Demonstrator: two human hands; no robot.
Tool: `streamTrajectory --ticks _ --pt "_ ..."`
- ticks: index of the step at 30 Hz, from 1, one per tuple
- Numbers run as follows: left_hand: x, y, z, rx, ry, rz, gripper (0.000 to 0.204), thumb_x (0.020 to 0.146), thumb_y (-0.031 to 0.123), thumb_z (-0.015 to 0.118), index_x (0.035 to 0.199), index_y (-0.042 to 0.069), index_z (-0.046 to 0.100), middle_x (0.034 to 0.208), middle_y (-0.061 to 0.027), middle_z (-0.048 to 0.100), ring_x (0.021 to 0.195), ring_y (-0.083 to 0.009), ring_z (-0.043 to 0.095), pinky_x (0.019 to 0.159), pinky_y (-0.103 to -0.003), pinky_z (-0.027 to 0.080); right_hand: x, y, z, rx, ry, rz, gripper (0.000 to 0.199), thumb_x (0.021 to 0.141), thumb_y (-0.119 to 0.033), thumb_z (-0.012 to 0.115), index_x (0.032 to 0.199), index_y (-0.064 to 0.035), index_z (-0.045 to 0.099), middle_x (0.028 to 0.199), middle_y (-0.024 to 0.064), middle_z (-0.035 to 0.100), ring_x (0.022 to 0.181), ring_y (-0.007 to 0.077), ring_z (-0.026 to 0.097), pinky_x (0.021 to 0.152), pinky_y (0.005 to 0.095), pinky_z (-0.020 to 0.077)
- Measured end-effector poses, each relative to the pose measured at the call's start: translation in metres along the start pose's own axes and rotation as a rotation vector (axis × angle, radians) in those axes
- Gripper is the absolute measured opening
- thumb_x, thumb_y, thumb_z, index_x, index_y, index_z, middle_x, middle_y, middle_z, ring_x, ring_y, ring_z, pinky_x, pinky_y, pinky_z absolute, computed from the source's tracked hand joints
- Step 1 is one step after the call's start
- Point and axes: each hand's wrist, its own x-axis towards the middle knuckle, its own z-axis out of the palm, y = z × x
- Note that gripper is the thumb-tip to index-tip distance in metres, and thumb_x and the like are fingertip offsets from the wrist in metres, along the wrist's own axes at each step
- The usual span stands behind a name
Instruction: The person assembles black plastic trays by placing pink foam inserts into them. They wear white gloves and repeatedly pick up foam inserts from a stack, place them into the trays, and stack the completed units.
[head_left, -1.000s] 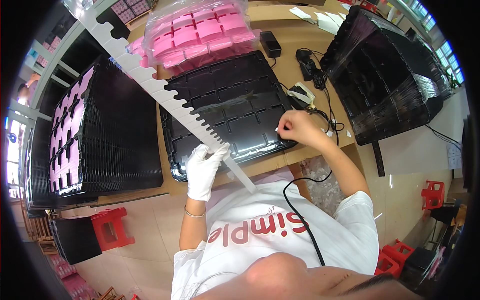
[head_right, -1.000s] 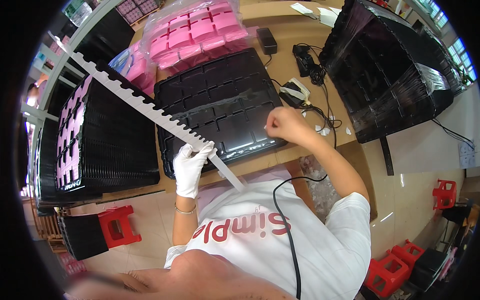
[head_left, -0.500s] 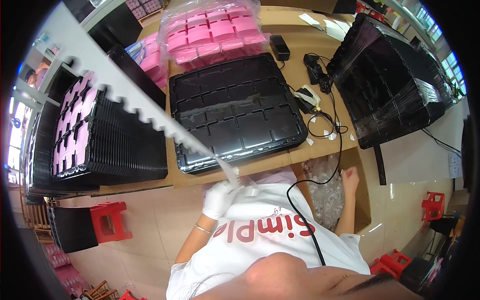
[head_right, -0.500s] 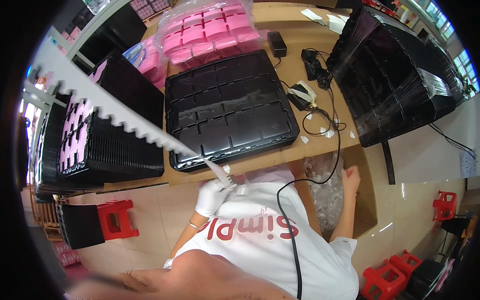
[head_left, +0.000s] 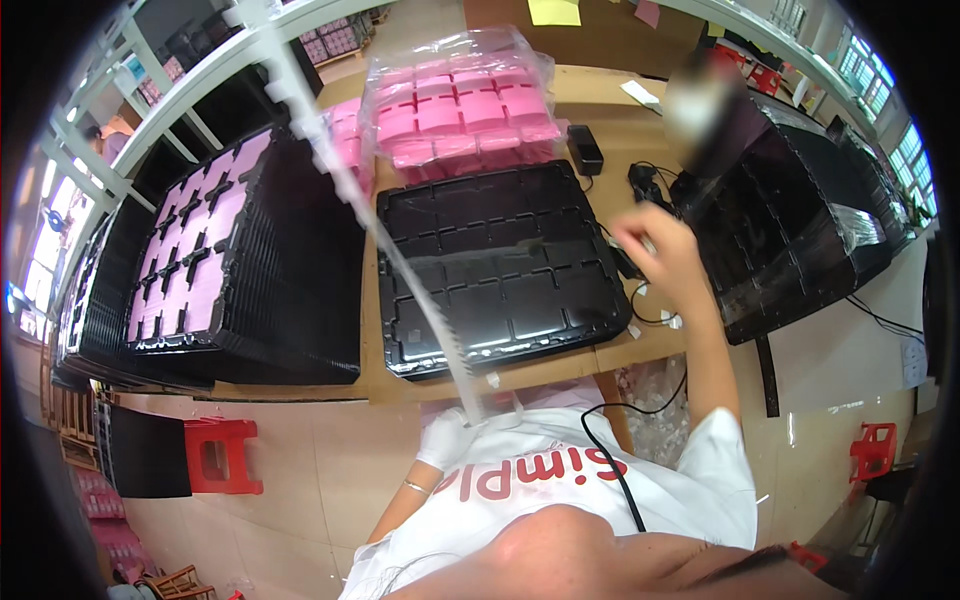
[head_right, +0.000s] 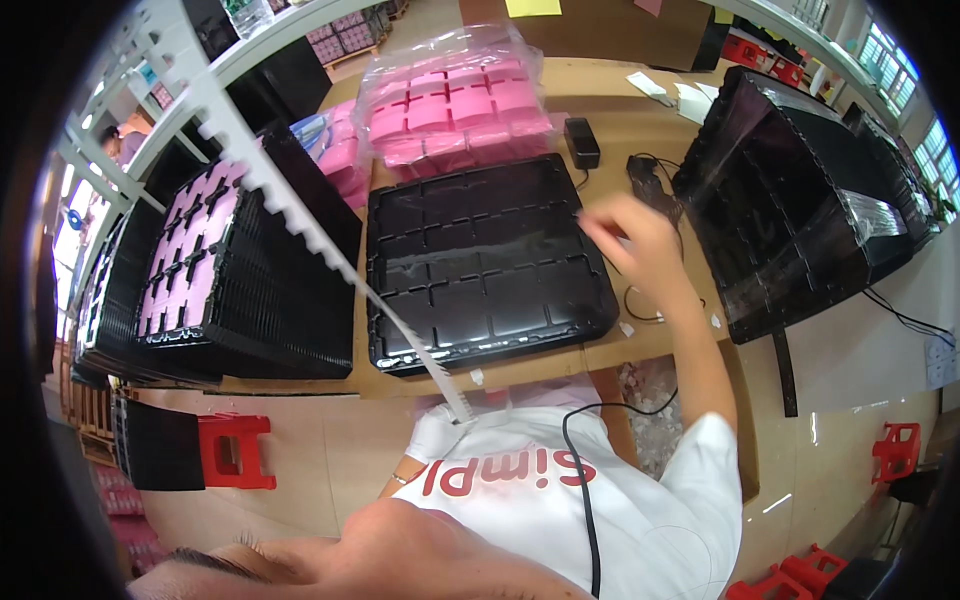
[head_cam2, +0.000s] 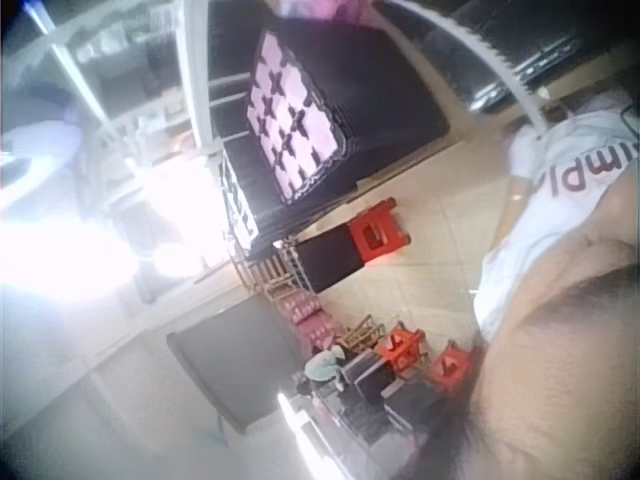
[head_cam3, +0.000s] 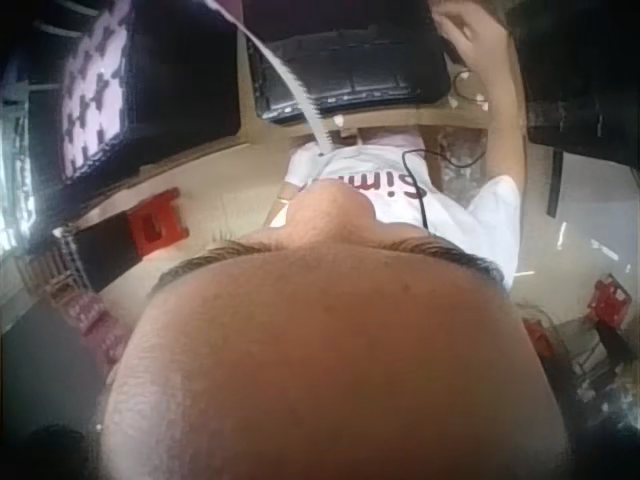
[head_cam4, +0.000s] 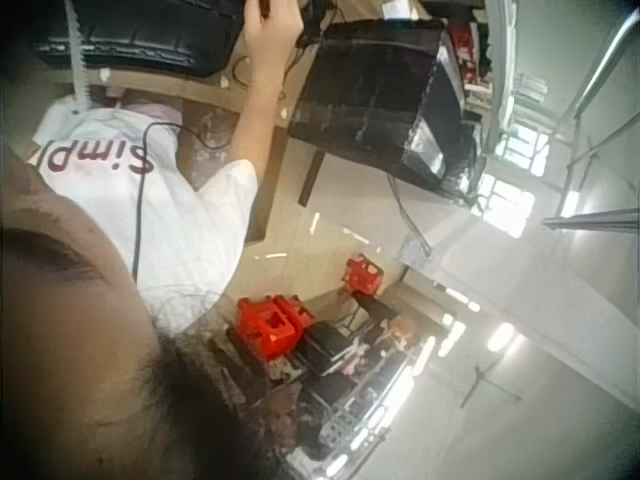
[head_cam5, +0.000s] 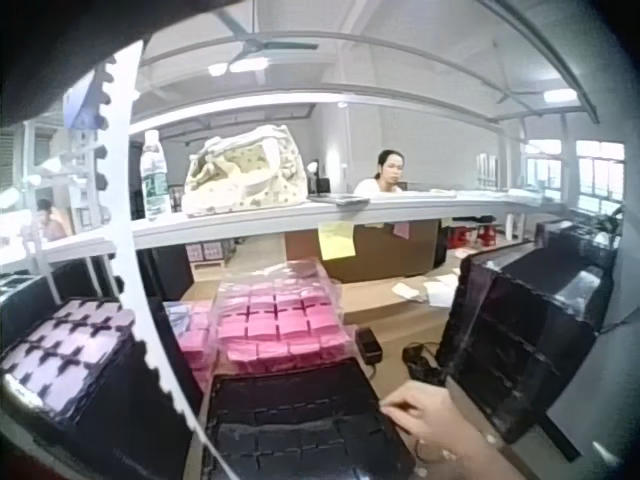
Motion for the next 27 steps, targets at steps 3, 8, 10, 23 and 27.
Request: streamTrajectory --ticks 3,8,10,23,27 --pt "0.000 -0.005 -0.003 0.093 -0.016 0.046 0.028 0.085 0.036 0.064 0.099 0.014 0.070 0.096 -0.0130 0.069 0.088 -0.0338 0.066 0.078 -0.043 0.052 0.109 0.043 0.061 0.012 0.004 -0.117 0.010 0.085 -0.007 0.065 0.093 -0.0009 0.066 0.090 0.0122 0.066 0.080 0.0270 0.065 0.073 0.0326 0.0510" --pt "0.004 -0.001 -0.020 0.076 -0.080 0.004 0.026 0.086 0.035 0.061 0.102 0.016 0.070 0.100 -0.0119 0.068 0.093 -0.0333 0.065 0.079 -0.043 0.052 0.229 0.157 0.172 -0.108 -0.047 -0.313 0.020 0.075 -0.008 0.069 0.095 -0.0043 0.067 0.100 0.0140 0.065 0.095 0.0313 0.063 0.083 0.0409 0.0501" --pt "-0.005 -0.002 -0.023 -0.062 -0.038 -0.050 0.037 0.084 0.042 0.065 0.103 0.011 0.069 0.099 -0.0149 0.068 0.093 -0.0345 0.065 0.082 -0.044 0.051 0.243 0.166 0.187 -0.174 -0.197 -0.323 0.023 0.072 -0.011 0.072 0.094 -0.0055 0.067 0.102 0.0137 0.065 0.096 0.0311 0.062 0.084 0.0421 0.0498" --pt "-0.020 0.071 -0.205 -0.524 0.346 -0.171 0.032 0.096 0.017 0.053 0.067 0.004 0.054 0.065 -0.0049 0.060 0.056 -0.0099 0.054 0.056 -0.022 0.043 0.267 0.188 0.173 -0.078 -0.551 0.005 0.015 0.073 -0.018 0.073 0.074 -0.0032 0.070 0.070 0.0129 0.067 0.063 0.0242 0.066 0.060 0.0374 0.0519" --pt "0.046 0.036 -0.186 -1.633 0.177 0.345 0.049 0.104 0.036 0.039 0.063 0.010 0.044 0.058 -0.0028 0.048 0.046 -0.0119 0.038 0.050 -0.023 0.035 0.270 0.167 0.185 -0.134 -0.271 0.124 0.016 0.077 -0.019 0.068 0.078 -0.0032 0.069 0.079 0.0140 0.069 0.073 0.0275 0.067 0.069 0.0384 0.0521"
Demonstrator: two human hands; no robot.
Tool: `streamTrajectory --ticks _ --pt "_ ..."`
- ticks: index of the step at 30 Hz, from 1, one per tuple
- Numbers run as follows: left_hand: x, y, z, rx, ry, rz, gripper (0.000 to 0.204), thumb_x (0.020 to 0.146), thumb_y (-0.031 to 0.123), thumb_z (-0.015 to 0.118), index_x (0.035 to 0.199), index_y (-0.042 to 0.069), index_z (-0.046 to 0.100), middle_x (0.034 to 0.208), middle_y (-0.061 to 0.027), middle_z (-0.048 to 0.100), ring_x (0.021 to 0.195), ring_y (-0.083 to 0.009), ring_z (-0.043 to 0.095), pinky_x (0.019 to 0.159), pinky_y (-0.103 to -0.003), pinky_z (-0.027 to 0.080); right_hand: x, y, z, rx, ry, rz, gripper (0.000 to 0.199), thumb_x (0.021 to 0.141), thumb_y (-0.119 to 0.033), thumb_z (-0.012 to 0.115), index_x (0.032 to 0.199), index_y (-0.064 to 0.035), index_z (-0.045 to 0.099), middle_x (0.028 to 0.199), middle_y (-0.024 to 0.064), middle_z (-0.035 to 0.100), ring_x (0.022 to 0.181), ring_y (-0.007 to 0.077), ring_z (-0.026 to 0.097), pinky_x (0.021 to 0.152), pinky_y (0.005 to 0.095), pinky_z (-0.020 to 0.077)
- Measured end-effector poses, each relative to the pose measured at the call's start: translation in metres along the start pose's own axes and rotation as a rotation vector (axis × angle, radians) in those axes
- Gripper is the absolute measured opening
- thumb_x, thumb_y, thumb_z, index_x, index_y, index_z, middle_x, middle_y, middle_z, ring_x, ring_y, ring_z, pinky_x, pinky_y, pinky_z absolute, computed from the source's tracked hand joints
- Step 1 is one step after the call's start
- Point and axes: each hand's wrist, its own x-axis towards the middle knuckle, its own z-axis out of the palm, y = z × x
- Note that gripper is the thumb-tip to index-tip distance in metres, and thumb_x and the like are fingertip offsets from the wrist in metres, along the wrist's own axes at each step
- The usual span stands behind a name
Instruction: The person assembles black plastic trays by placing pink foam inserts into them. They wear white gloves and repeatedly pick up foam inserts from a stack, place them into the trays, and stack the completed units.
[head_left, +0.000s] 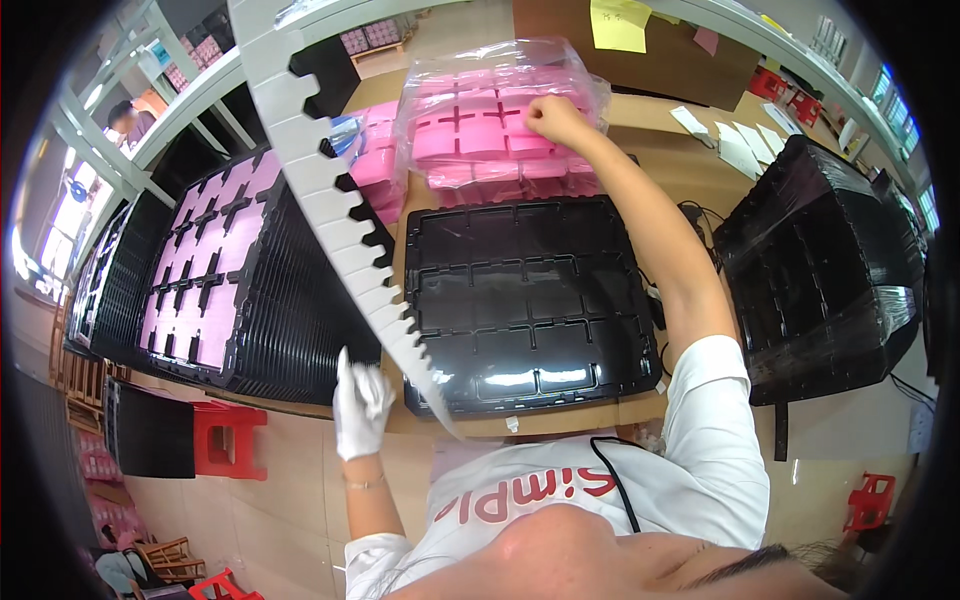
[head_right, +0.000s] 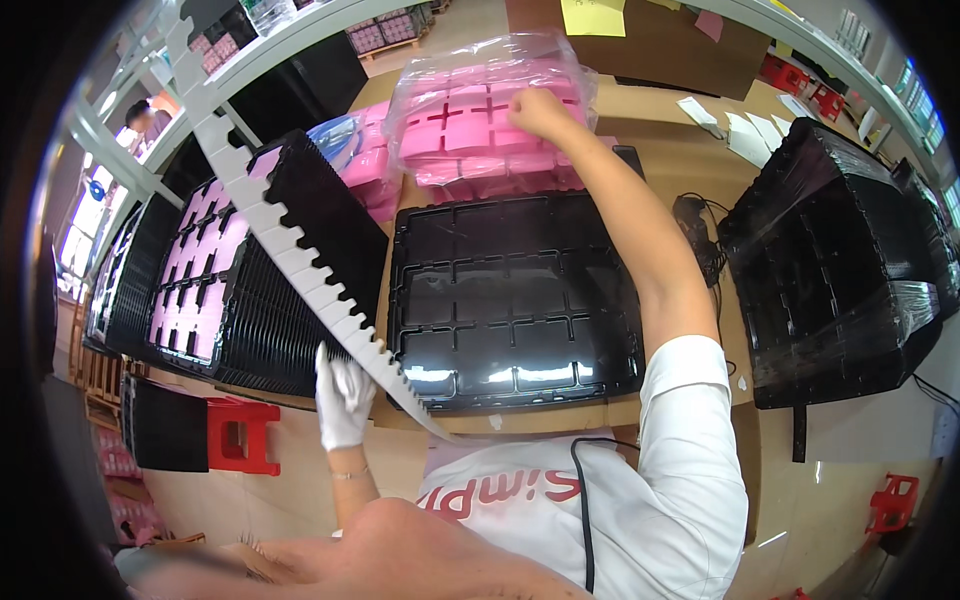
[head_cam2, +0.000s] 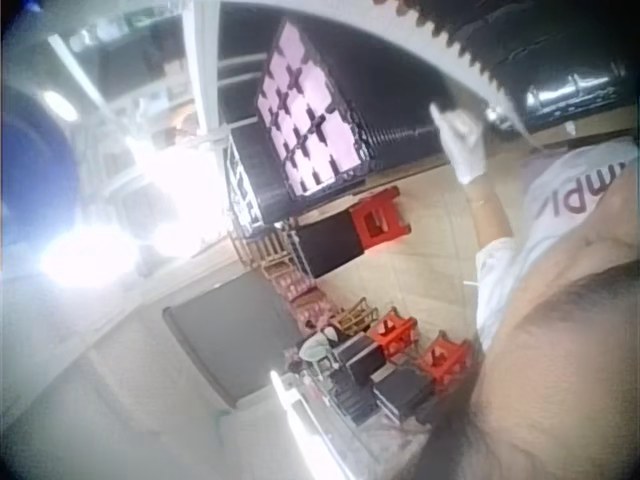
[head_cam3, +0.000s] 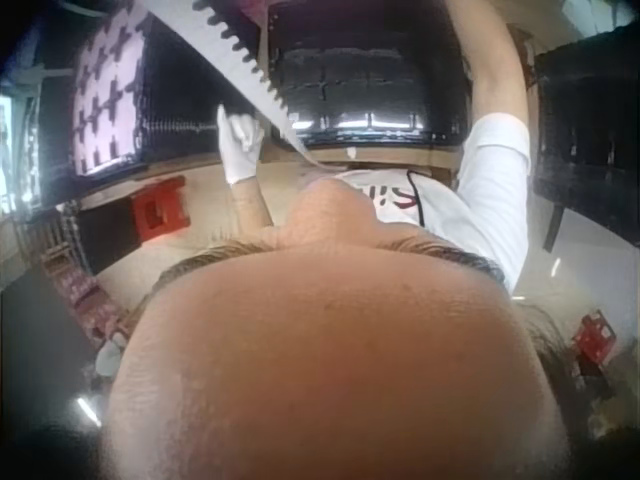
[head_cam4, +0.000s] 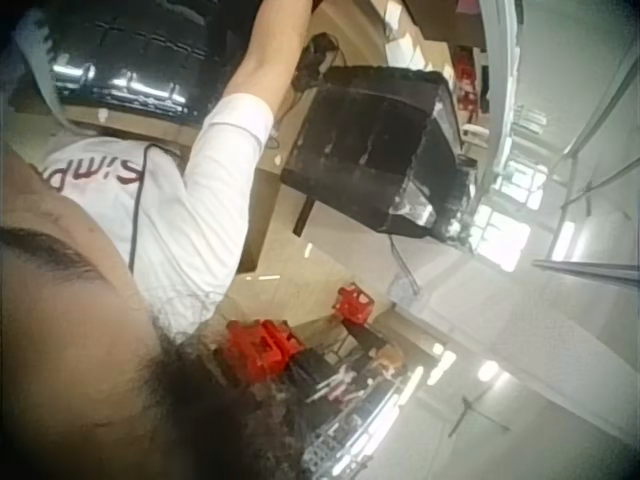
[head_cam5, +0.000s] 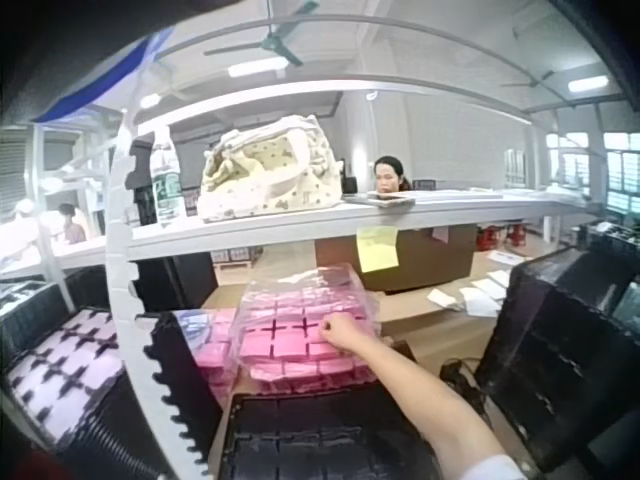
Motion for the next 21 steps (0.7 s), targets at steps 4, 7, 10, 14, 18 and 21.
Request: streamTrajectory --ticks 4,7,10,14,18,21 --pt "0.071 -0.028 0.061 0.240 0.404 0.025 0.031 0.102 0.030 0.045 0.108 0.005 0.062 0.085 -0.0065 0.062 0.075 -0.0134 0.060 0.070 -0.025 0.048 -0.002 -0.010 0.006 0.215 0.468 -0.152 0.019 0.079 -0.023 0.068 0.084 -0.0045 0.069 0.088 0.0137 0.068 0.086 0.0302 0.065 0.077 0.0406 0.0507" --pt "0.138 -0.036 0.040 0.465 -0.100 0.073 0.041 0.102 0.031 0.047 0.131 0.002 0.052 0.118 -0.0102 0.062 0.102 -0.0183 0.062 0.088 -0.032 0.049 0.004 -0.030 0.004 0.318 0.583 -0.161 0.020 0.077 -0.024 0.070 0.081 -0.0048 0.070 0.087 0.0130 0.068 0.085 0.0302 0.065 0.077 0.0402 0.0508" --pt "0.194 -0.036 0.101 0.450 -0.212 -0.100 0.049 0.102 0.036 0.046 0.133 -0.001 0.049 0.131 -0.0150 0.057 0.116 -0.0254 0.057 0.096 -0.037 0.046 0.016 -0.030 0.000 0.355 0.515 -0.005 0.019 0.075 -0.023 0.072 0.080 -0.0045 0.070 0.083 0.0124 0.069 0.080 0.0285 0.066 0.074 0.0382 0.0514" --pt "0.257 -0.050 0.106 0.195 -0.149 -0.146 0.055 0.099 0.039 0.050 0.133 -0.005 0.046 0.133 -0.0170 0.053 0.116 -0.0252 0.056 0.093 -0.034 0.048 0.016 -0.035 -0.016 0.102 0.131 0.041 0.015 0.075 -0.018 0.072 0.079 -0.0034 0.071 0.078 0.0134 0.070 0.076 0.0255 0.068 0.071 0.0357 0.0518" --pt "0.284 -0.067 0.092 0.180 -0.093 -0.143 0.051 0.097 0.036 0.056 0.127 -0.004 0.050 0.121 -0.0157 0.058 0.102 -0.0209 0.060 0.085 -0.028 0.051 0.012 -0.009 -0.012 -0.183 -0.050 -0.049 0.013 0.074 -0.016 0.071 0.078 -0.0036 0.071 0.080 0.0152 0.070 0.077 0.0267 0.068 0.071 0.0374 0.0518" --pt "0.281 -0.076 0.088 0.310 -0.089 -0.159 0.042 0.098 0.036 0.056 0.119 0.000 0.055 0.107 -0.0105 0.062 0.084 -0.0138 0.060 0.073 -0.022 0.051 0.015 0.003 -0.004 -0.099 0.082 -0.054 0.014 0.079 -0.016 0.068 0.083 -0.0025 0.067 0.081 0.0142 0.069 0.078 0.0268 0.068 0.072 0.0376 0.0518"
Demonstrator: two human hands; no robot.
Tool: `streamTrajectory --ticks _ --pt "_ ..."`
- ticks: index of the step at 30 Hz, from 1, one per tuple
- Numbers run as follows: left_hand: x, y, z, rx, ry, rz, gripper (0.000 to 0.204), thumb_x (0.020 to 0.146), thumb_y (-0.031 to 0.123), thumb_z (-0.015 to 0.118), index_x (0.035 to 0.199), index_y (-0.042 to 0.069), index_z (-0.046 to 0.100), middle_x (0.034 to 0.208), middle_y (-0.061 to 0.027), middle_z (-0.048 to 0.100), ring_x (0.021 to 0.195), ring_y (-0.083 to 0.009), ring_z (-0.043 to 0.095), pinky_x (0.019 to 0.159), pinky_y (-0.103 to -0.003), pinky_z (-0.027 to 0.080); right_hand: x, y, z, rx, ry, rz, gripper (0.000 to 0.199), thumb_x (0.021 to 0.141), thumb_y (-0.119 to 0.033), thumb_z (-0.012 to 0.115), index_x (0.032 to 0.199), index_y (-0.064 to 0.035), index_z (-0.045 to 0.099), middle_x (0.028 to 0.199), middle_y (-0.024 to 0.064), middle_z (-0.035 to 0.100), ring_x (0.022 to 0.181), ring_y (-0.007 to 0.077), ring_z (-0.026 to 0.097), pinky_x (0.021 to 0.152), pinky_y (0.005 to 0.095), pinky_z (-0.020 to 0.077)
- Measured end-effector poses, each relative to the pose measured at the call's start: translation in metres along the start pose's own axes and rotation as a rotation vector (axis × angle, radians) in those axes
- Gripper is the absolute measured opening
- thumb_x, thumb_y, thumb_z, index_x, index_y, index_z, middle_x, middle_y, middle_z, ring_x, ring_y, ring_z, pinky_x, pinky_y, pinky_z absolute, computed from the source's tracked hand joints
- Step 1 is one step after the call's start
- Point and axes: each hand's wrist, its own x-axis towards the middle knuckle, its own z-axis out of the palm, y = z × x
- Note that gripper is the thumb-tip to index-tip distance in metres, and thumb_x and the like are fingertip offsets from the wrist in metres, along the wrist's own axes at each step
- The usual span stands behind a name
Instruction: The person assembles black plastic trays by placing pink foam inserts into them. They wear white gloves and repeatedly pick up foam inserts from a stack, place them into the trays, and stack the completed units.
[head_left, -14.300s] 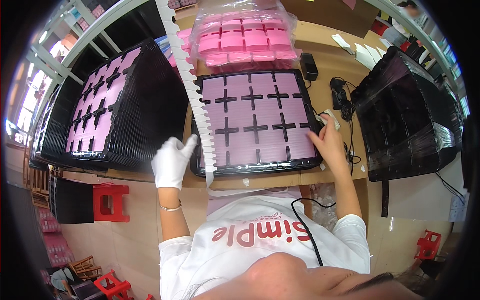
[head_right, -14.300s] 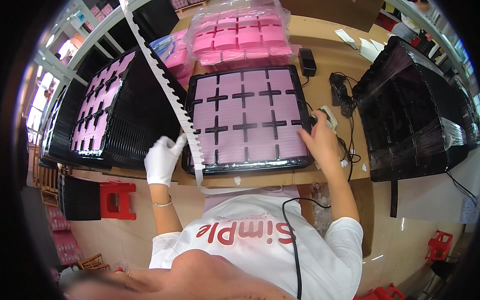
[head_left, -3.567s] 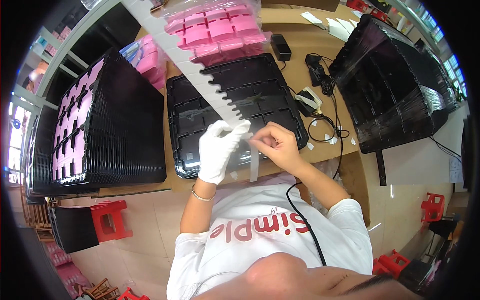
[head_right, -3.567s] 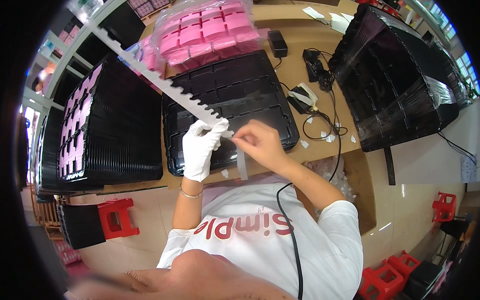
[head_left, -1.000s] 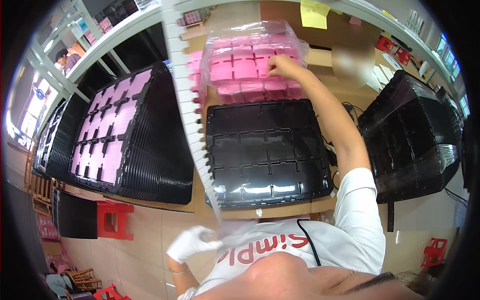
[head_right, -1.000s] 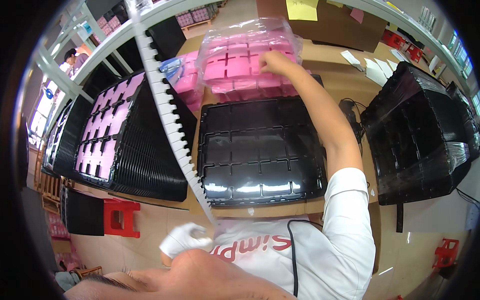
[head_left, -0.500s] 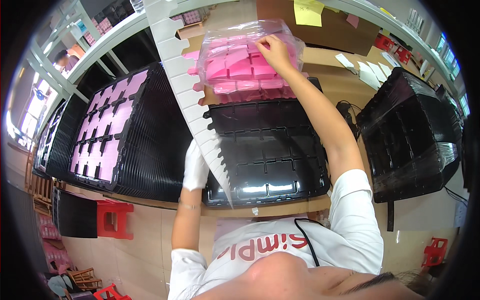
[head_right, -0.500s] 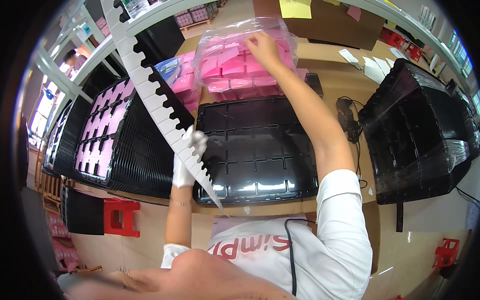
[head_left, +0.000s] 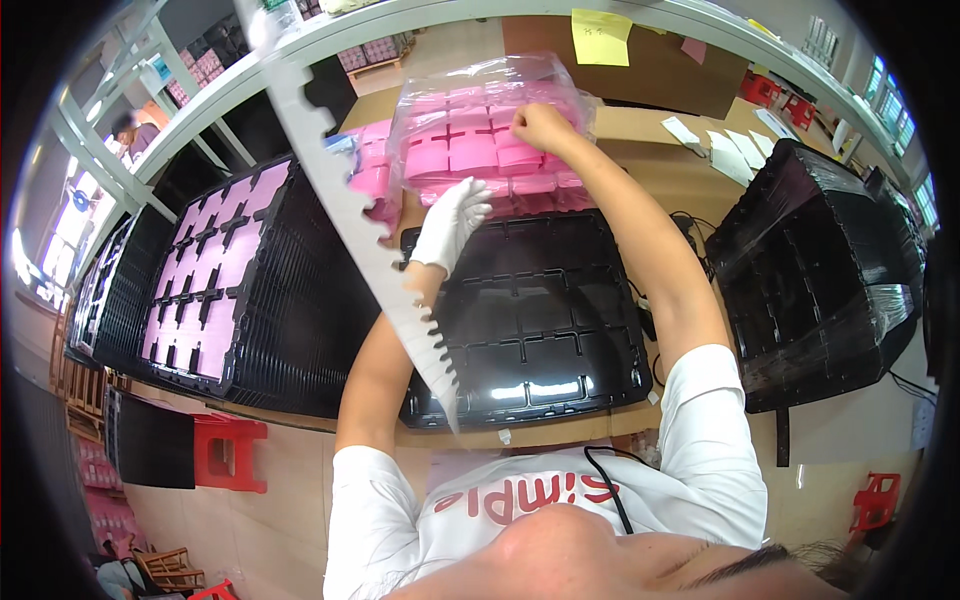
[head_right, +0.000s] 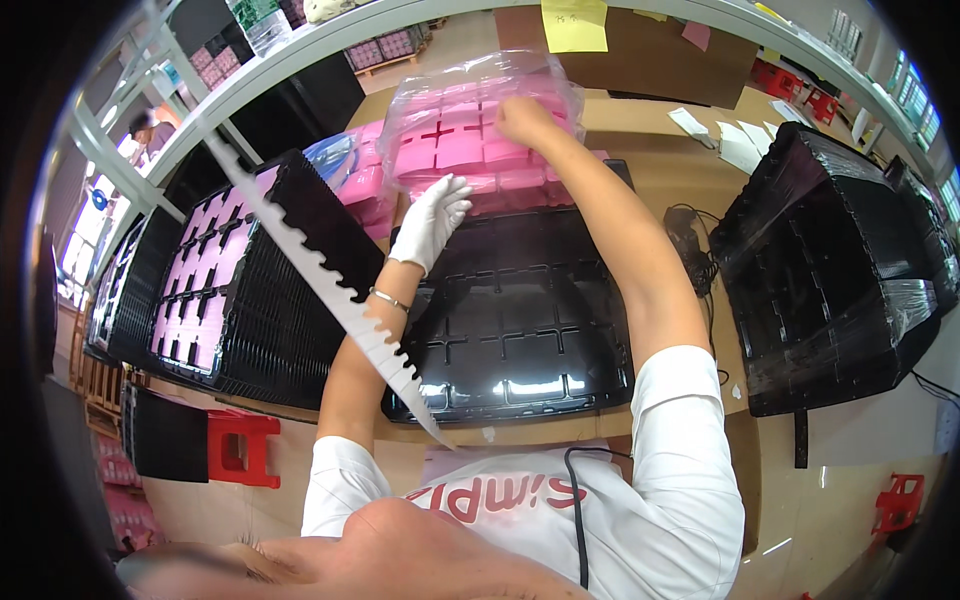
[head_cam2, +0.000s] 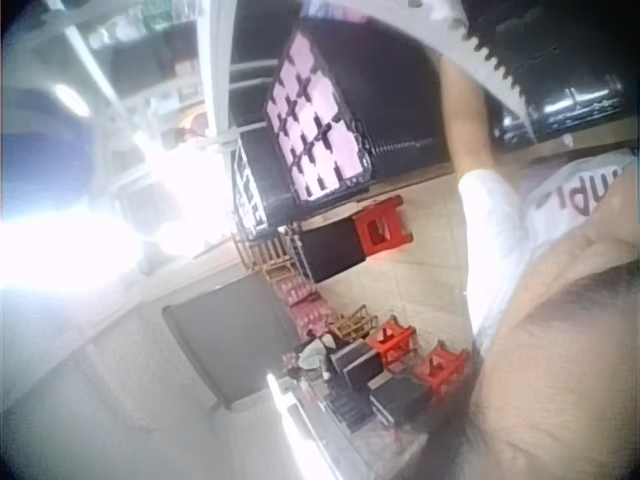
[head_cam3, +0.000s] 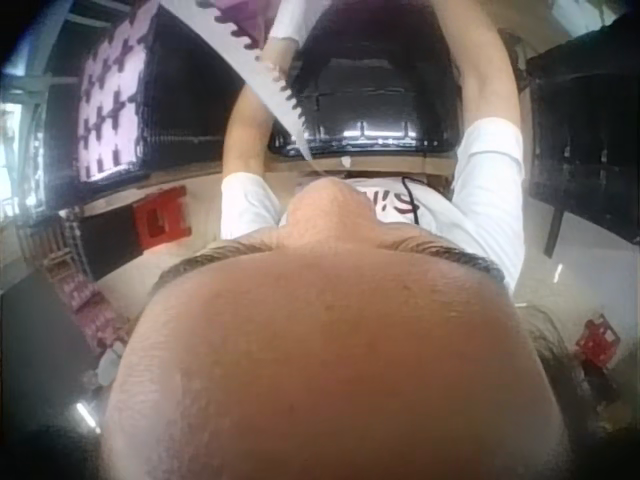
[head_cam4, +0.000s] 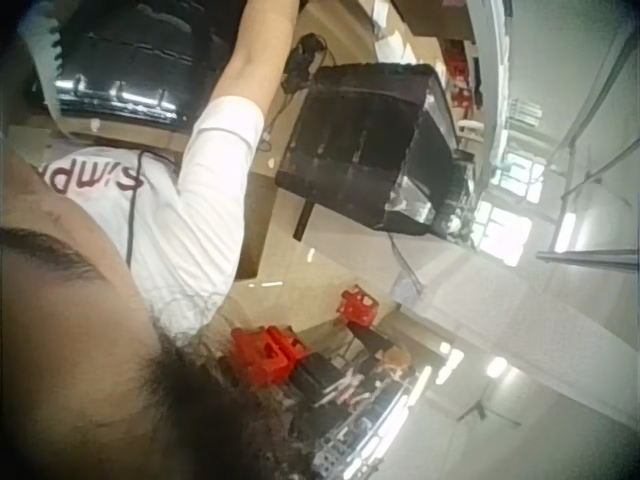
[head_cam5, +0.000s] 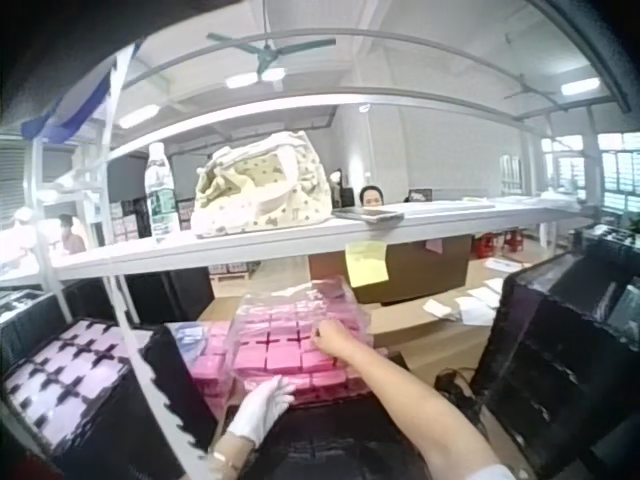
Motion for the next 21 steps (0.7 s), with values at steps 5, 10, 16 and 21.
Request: streamTrajectory --ticks 5,10,16,21 --pt "-0.008 0.010 0.007 -0.042 -0.163 -0.039 0.058 0.098 0.048 0.048 0.129 -0.001 0.049 0.117 -0.0136 0.060 0.090 -0.0154 0.062 0.071 -0.022 0.052 0.003 -0.019 -0.007 0.382 0.381 0.071 0.019 0.090 -0.019 0.063 0.097 -0.0017 0.060 0.087 0.0127 0.069 0.082 0.0226 0.068 0.075 0.0339 0.0510" --pt "-0.002 0.011 0.022 -0.218 -0.146 0.033 0.090 0.091 0.068 0.040 0.148 0.000 0.023 0.146 -0.0168 0.038 0.122 -0.0260 0.049 0.098 -0.035 0.046 -0.009 -0.064 -0.032 0.547 0.681 -0.055 0.019 0.093 -0.017 0.062 0.098 0.0000 0.057 0.092 0.0119 0.068 0.089 0.0191 0.066 0.079 0.0315 0.0498" --pt "-0.006 0.006 0.047 -0.447 -0.190 0.114 0.114 0.077 0.084 0.040 0.151 0.003 0.011 0.153 -0.0132 0.026 0.131 -0.0312 0.040 0.103 -0.043 0.041 -0.041 -0.116 -0.043 0.690 0.875 -0.174 0.017 0.091 -0.015 0.065 0.096 -0.0006 0.058 0.088 0.0126 0.068 0.086 0.0249 0.068 0.076 0.0349 0.0511" --pt "-0.011 0.024 0.008 -0.639 -0.149 0.210 0.070 0.086 0.064 0.057 0.125 0.007 0.053 0.117 -0.0020 0.060 0.108 -0.0189 0.057 0.095 -0.036 0.049 -0.082 -0.089 -0.054 0.727 0.610 -0.114 0.027 0.094 -0.027 0.062 0.104 -0.0011 0.059 0.098 0.0110 0.066 0.101 0.0177 0.060 0.091 0.0323 0.0452"
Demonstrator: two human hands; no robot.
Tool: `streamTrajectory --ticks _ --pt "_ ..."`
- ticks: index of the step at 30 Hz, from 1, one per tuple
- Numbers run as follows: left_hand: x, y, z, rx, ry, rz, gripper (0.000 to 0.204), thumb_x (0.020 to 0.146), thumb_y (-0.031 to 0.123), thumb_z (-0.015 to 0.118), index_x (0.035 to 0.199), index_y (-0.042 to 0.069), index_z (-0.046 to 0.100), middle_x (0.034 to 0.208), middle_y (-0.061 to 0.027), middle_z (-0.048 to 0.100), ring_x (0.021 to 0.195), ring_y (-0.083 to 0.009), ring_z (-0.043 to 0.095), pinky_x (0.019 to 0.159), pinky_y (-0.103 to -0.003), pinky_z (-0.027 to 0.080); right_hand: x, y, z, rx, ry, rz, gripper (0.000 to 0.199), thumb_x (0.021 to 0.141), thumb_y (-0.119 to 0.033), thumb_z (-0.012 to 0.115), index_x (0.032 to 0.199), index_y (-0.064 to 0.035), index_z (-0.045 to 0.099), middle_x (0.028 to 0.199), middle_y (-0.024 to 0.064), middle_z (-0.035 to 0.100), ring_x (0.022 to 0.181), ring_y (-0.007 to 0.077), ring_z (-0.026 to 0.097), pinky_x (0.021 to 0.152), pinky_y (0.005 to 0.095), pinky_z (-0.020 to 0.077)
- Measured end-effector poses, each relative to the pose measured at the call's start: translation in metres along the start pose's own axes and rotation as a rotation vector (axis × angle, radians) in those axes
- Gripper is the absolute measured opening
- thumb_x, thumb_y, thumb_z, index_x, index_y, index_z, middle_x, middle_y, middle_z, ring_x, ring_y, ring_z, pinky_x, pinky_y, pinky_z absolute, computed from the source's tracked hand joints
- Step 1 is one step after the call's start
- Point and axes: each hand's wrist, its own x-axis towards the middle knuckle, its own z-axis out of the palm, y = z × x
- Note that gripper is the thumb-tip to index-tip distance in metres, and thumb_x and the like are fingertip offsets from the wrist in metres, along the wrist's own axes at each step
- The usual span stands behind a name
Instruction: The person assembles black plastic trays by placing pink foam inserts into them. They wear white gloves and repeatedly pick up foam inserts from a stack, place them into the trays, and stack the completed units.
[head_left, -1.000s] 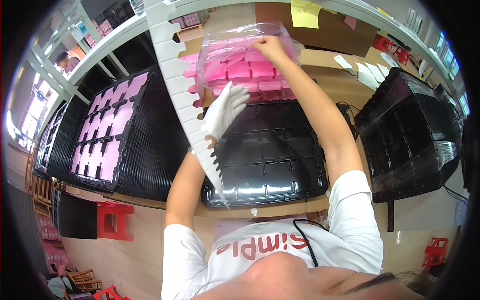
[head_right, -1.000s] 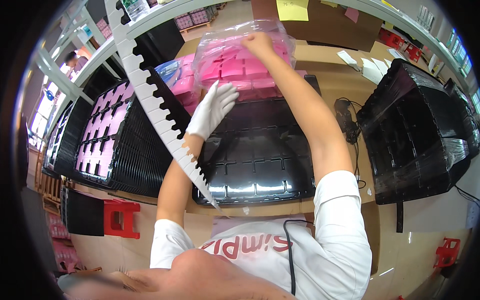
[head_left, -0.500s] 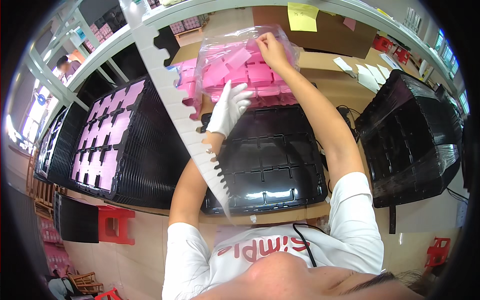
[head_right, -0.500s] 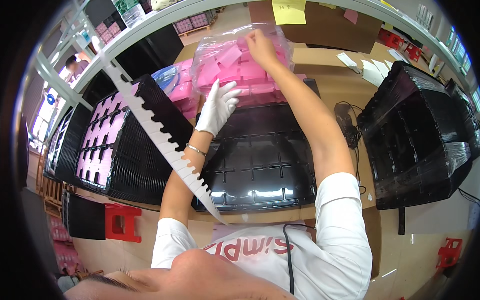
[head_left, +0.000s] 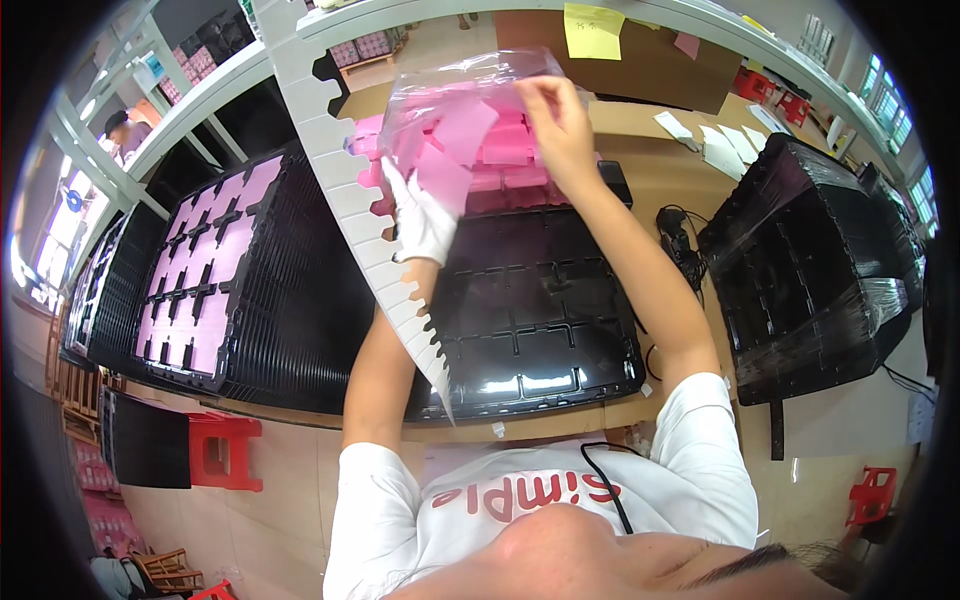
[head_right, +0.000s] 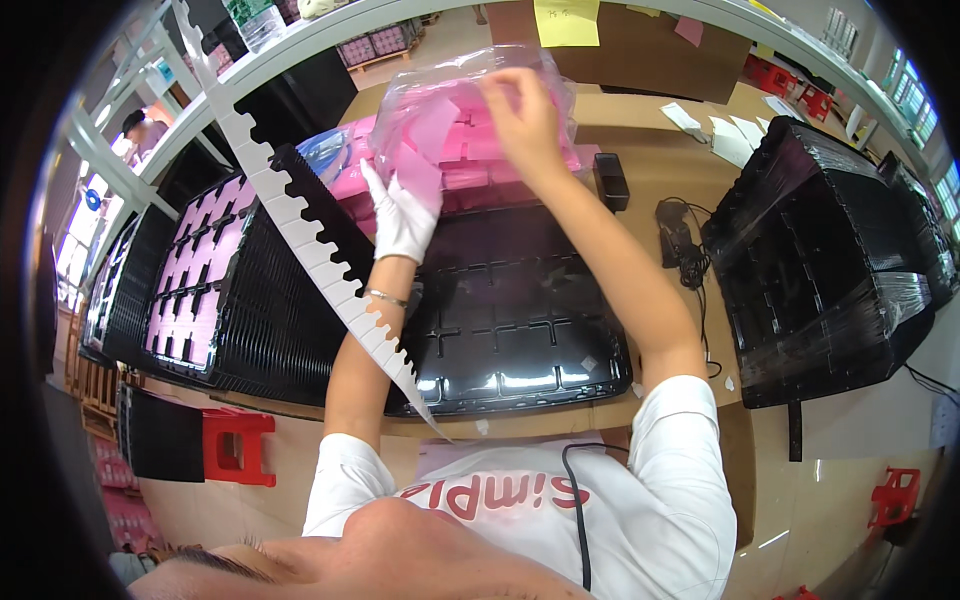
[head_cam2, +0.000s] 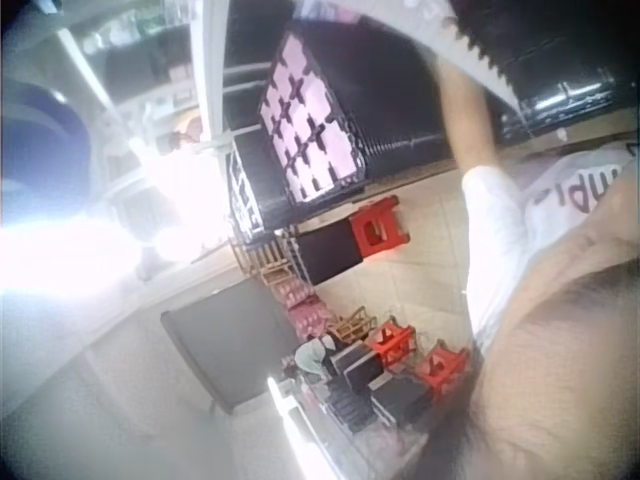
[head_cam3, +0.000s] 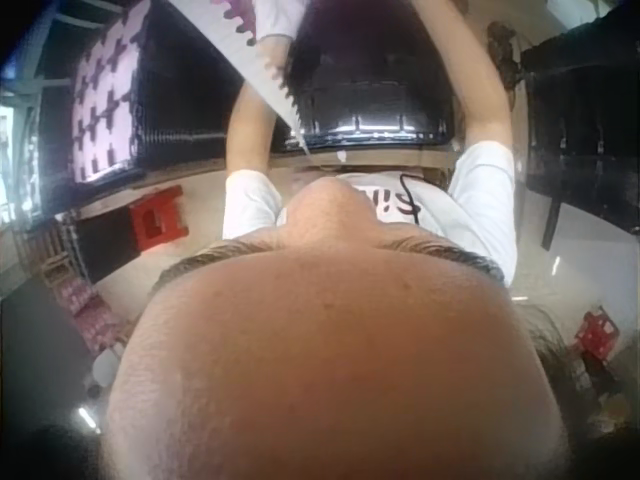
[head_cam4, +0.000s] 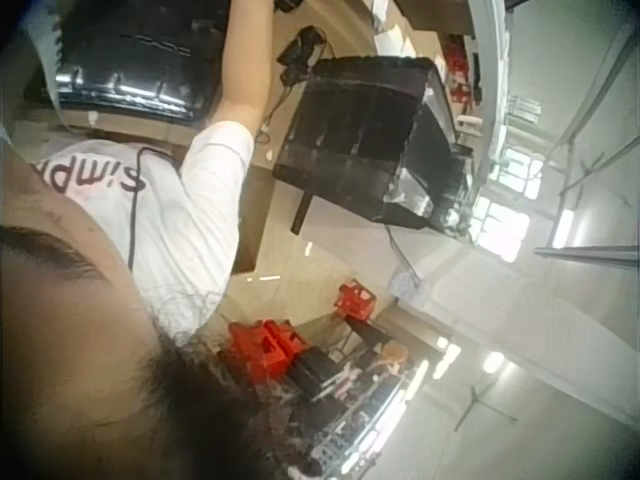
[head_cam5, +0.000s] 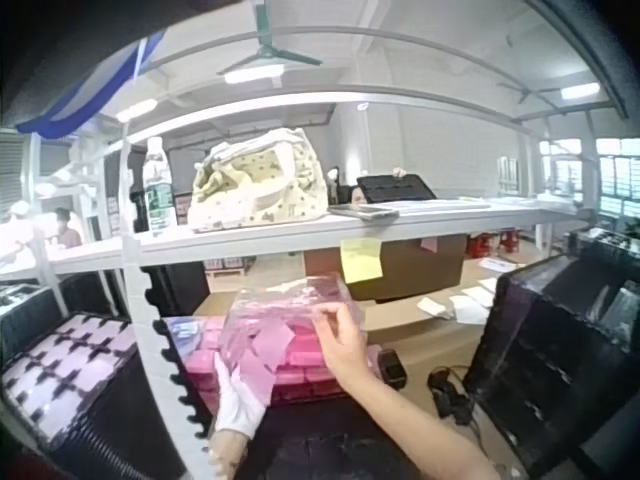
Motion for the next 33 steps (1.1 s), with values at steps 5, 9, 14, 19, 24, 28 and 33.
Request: streamTrajectory --ticks 5,9,14,19,24,28,33 --pt "-0.045 0.025 0.006 0.378 0.273 -0.022 0.033 0.092 0.033 0.065 0.120 0.015 0.059 0.113 0.0036 0.062 0.099 -0.0071 0.055 0.078 -0.026 0.043 -0.049 0.079 -0.084 0.272 0.137 0.774 0.052 0.088 -0.044 0.068 0.119 -0.0063 0.053 0.118 0.0112 0.056 0.107 0.0223 0.054 0.090 0.0328 0.0452" --pt "-0.065 0.035 -0.002 0.524 0.269 -0.081 0.030 0.090 0.023 0.069 0.116 0.011 0.062 0.105 0.0003 0.064 0.090 -0.0096 0.061 0.079 -0.025 0.047 -0.077 0.034 -0.104 0.538 -0.057 1.229 0.045 0.084 -0.036 0.073 0.114 -0.0064 0.058 0.101 0.0042 0.063 0.092 0.0166 0.059 0.079 0.0289 0.0467" --pt "-0.105 0.048 -0.016 1.000 0.354 -0.145 0.024 0.091 0.019 0.067 0.111 0.005 0.065 0.101 -0.0019 0.062 0.090 -0.0112 0.061 0.081 -0.025 0.048 -0.119 0.015 -0.133 0.308 -0.203 1.041 0.030 0.084 -0.019 0.072 0.108 -0.0045 0.061 0.095 0.0047 0.068 0.085 0.0135 0.063 0.078 0.0260 0.0492" --pt "-0.179 0.038 0.020 1.138 0.476 -0.156 0.022 0.088 0.025 0.071 0.087 0.004 0.063 0.066 0.0006 0.054 0.049 -0.0095 0.052 0.044 -0.024 0.042 -0.186 -0.057 -0.151 0.093 -0.246 0.902 0.032 0.083 -0.005 0.070 0.110 0.0013 0.055 0.100 0.0100 0.069 0.089 0.0132 0.065 0.080 0.0262 0.0510" --pt "-0.227 0.028 0.007 1.556 0.471 -0.168 0.032 0.089 0.019 0.068 0.112 -0.002 0.062 0.069 -0.0007 0.059 0.057 -0.0095 0.058 0.051 -0.025 0.048 -0.241 -0.093 -0.157 -0.182 -0.267 0.781 0.053 0.080 -0.005 0.072 0.126 -0.0021 0.044 0.091 0.0098 0.071 0.084 0.0129 0.067 0.075 0.0253 0.0504" --pt "-0.238 0.022 0.003 1.800 0.481 -0.128 0.051 0.088 0.023 0.070 0.130 -0.002 0.053 0.069 0.0002 0.060 0.056 -0.0072 0.057 0.052 -0.024 0.048 -0.259 -0.089 -0.158 -0.324 -0.240 0.688 0.058 0.080 -0.006 0.072 0.130 -0.0037 0.043 0.079 0.0063 0.067 0.071 0.0126 0.063 0.065 0.0258 0.0482" --pt "-0.235 0.029 -0.028 2.150 0.350 0.046 0.057 0.085 0.026 0.074 0.129 -0.003 0.053 0.068 -0.0019 0.061 0.056 -0.0059 0.059 0.053 -0.024 0.049 -0.259 -0.082 -0.161 -0.371 -0.235 0.699 0.059 0.080 -0.007 0.073 0.130 -0.0048 0.043 0.067 0.0026 0.057 0.058 0.0119 0.053 0.055 0.0270 0.0434"
